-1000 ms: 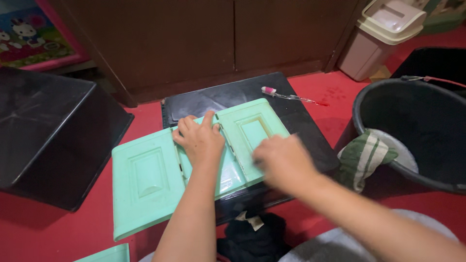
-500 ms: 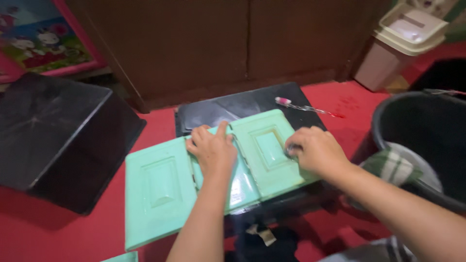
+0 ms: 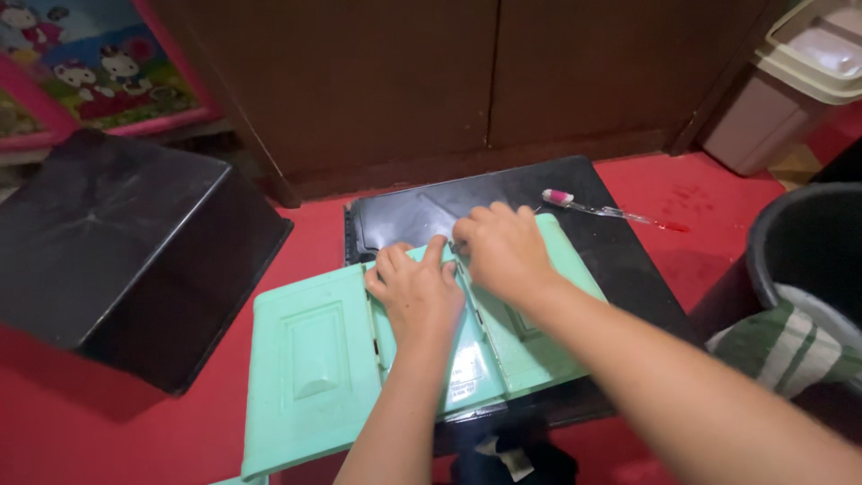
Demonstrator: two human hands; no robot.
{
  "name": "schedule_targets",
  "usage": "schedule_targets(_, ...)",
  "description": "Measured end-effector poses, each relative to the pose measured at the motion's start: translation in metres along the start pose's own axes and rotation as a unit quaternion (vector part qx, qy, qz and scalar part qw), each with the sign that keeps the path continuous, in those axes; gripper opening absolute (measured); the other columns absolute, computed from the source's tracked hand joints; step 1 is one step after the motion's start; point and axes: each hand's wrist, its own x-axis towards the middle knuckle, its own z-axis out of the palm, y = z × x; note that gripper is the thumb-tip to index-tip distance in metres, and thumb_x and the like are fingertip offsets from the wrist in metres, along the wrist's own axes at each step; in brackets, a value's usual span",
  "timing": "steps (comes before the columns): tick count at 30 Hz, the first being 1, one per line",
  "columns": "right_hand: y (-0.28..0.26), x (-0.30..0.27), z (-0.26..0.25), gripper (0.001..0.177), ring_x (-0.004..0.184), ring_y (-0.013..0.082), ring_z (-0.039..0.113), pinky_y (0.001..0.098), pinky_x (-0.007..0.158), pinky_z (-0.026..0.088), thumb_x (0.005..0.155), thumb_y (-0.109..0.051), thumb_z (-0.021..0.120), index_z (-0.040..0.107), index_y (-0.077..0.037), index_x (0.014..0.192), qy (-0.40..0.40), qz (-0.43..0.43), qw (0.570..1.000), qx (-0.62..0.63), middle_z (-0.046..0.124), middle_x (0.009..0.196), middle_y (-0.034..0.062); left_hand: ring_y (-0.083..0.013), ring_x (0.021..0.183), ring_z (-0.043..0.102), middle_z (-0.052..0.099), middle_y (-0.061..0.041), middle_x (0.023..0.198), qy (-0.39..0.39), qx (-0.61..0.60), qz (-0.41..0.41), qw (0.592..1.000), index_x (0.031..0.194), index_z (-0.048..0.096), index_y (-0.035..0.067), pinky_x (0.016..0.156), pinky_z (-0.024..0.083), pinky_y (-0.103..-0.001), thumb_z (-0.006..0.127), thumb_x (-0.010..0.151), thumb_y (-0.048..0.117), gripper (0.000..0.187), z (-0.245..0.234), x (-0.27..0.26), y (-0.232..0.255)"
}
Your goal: The person cleans a light green plastic container by scrubbing its interior with a metal scouring pad and wiping it with a cloth. They repeatedly dip the pad into a bucket of water and continue scrubbing different sections of the container.
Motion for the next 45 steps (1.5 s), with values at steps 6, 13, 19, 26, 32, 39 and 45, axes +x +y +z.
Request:
schedule_targets(6, 0.079, -0.021, -0.026, 0.012, 0.099, 0.0285, 0.065, 0.0494, 0.080, 0.047, 0.082, -0.024, 0.073, 0.079, -0.020, 0.091, -0.036, 0.087, 0.995, -0.038, 0.074, 0.096, 0.0020, -0.0333, 0.120, 0.048, 0.058, -0.016, 0.113, -0.007, -0.003, 0.002, 1.000, 0.117, 0.074, 0.020, 0.105, 0.028, -0.057, 0.077, 0.082, 0.022, 0.035, 0.000, -0.004, 0.000)
schedule_targets(13, 0.021, -0.004, -0.013, 0.013, 0.100, 0.0274, 0.066, 0.0478, 0.081, 0.048, 0.078, -0.018, 0.075, 0.077, -0.020, 0.091, 0.013, -0.011, 1.000, -0.019, 0.073, 0.094, 0.0021, -0.0339, 0.119, 0.048, 0.058, -0.016, 0.112, 0.003, 0.012, 0.000, 1.000, 0.118, 0.074, 0.020, 0.105, 0.028, -0.058, 0.077, 0.080, 0.020, 0.038, 0.003, -0.004, 0.000)
schedule_targets(19, 0.022, 0.000, -0.001, 0.009, 0.101, 0.0266, 0.065, 0.0462, 0.084, 0.047, 0.079, -0.021, 0.075, 0.077, -0.020, 0.088, -0.007, 0.036, 0.999, 0.005, 0.072, 0.093, 0.0017, -0.0335, 0.119, 0.048, 0.058, -0.016, 0.114, 0.005, -0.003, 0.009, 1.000, 0.118, 0.074, 0.019, 0.104, 0.028, -0.058, 0.077, 0.081, 0.021, 0.038, 0.001, -0.003, -0.003)
schedule_targets(26, 0.044, 0.003, -0.016, 0.015, 0.104, 0.0266, 0.065, 0.0471, 0.085, 0.048, 0.084, -0.025, 0.070, 0.080, -0.024, 0.095, -0.067, 0.131, 0.986, -0.072, 0.073, 0.098, 0.0016, -0.0336, 0.119, 0.048, 0.058, -0.017, 0.112, -0.001, 0.002, 0.000, 1.000, 0.117, 0.074, 0.019, 0.105, 0.029, -0.058, 0.077, 0.081, 0.021, 0.036, 0.000, -0.003, 0.002)
schedule_targets(32, -0.004, 0.022, 0.011, 0.013, 0.105, 0.0231, 0.064, 0.0476, 0.087, 0.043, 0.081, -0.027, 0.072, 0.080, -0.024, 0.092, -0.058, 0.083, 0.995, -0.015, 0.074, 0.099, -0.0013, -0.0348, 0.117, 0.047, 0.058, -0.018, 0.112, -0.003, 0.002, 0.001, 1.000, 0.118, 0.074, 0.018, 0.103, 0.028, -0.058, 0.077, 0.079, 0.021, 0.039, -0.004, -0.002, -0.003)
schedule_targets(39, 0.038, 0.017, -0.012, 0.015, 0.103, 0.0275, 0.064, 0.0494, 0.083, 0.044, 0.081, -0.026, 0.073, 0.080, -0.025, 0.093, -0.077, 0.111, 0.988, -0.077, 0.074, 0.098, 0.0013, -0.0335, 0.120, 0.048, 0.058, -0.017, 0.112, -0.011, -0.007, -0.003, 1.000, 0.116, 0.074, 0.019, 0.105, 0.028, -0.057, 0.077, 0.081, 0.022, 0.036, -0.001, -0.004, 0.001)
schedule_targets(45, -0.004, 0.024, 0.025, 0.012, 0.101, 0.0234, 0.065, 0.0468, 0.083, 0.043, 0.079, -0.022, 0.072, 0.079, -0.024, 0.088, -0.035, 0.068, 0.996, -0.040, 0.074, 0.095, -0.0022, -0.0334, 0.118, 0.048, 0.058, -0.016, 0.112, 0.003, 0.000, 0.004, 1.000, 0.118, 0.074, 0.020, 0.105, 0.028, -0.057, 0.077, 0.080, 0.022, 0.039, -0.002, -0.004, -0.001)
